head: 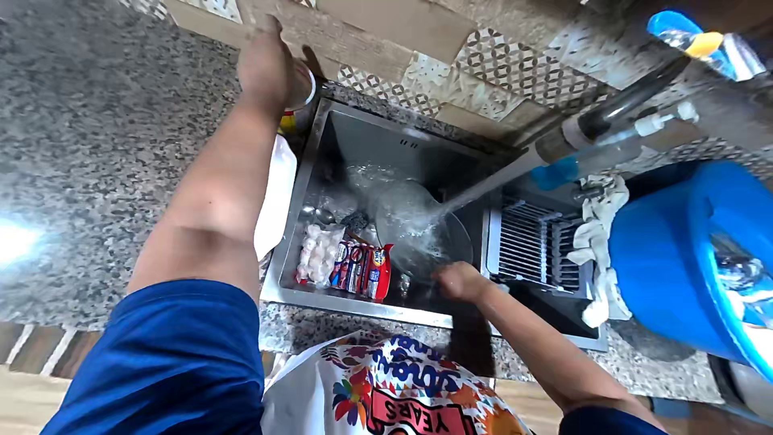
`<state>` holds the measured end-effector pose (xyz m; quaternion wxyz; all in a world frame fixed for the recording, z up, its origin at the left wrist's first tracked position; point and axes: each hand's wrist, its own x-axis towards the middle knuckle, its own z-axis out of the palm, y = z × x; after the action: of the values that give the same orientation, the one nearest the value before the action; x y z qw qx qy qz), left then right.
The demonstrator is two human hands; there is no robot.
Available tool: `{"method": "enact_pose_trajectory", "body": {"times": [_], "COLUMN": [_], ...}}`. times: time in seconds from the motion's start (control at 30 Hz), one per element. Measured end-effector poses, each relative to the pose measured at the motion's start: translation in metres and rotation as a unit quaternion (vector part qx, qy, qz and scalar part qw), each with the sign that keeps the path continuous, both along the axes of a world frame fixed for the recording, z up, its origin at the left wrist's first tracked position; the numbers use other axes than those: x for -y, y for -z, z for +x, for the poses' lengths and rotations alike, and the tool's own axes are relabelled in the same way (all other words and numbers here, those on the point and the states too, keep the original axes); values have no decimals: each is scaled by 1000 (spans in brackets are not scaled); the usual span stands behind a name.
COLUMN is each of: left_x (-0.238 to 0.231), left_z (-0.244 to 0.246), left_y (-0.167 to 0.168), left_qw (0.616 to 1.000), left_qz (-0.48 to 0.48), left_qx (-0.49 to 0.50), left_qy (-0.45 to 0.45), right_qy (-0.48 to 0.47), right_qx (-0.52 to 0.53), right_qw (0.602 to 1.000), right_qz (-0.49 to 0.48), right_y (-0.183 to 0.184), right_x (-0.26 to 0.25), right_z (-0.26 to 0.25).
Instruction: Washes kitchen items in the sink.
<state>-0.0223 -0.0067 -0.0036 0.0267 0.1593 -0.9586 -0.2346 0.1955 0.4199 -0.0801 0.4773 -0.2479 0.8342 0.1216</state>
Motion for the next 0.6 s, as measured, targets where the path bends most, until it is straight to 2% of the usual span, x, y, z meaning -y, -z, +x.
{"method": "enact_pose_trajectory", "body": {"times": [0.2,0.3,0.4,0.47,0.53,0.6], "left_x": [-15,-13,-8,-15,-35,-65], "left_z": [17,15,16,24,36,55], "left_y": [-40,-50,-43,-34,-21,-8], "left_qw": [982,982,973,947,907,861], "left_qz": [2,41,135,239,348,457], "left_qx": [-189,-185,-180,-210,-231,-216], "left_qy": [21,-17,-54,-51,-49,-61], "right_qy": [-24,-20,-19,24,125,269], "right_qx": [-38,-50,-61,-68,-67,-51], "right_qw": [998,997,996,994,979,930], "right_qz": [-40,-49,-57,-85,-145,-243], "right_y": [-43,-55,-61,-64,-66,-64], "right_x": [-1,3,4,2,-4,-14], "right_z": [-8,-18,-30,-42,-55,-70]}}
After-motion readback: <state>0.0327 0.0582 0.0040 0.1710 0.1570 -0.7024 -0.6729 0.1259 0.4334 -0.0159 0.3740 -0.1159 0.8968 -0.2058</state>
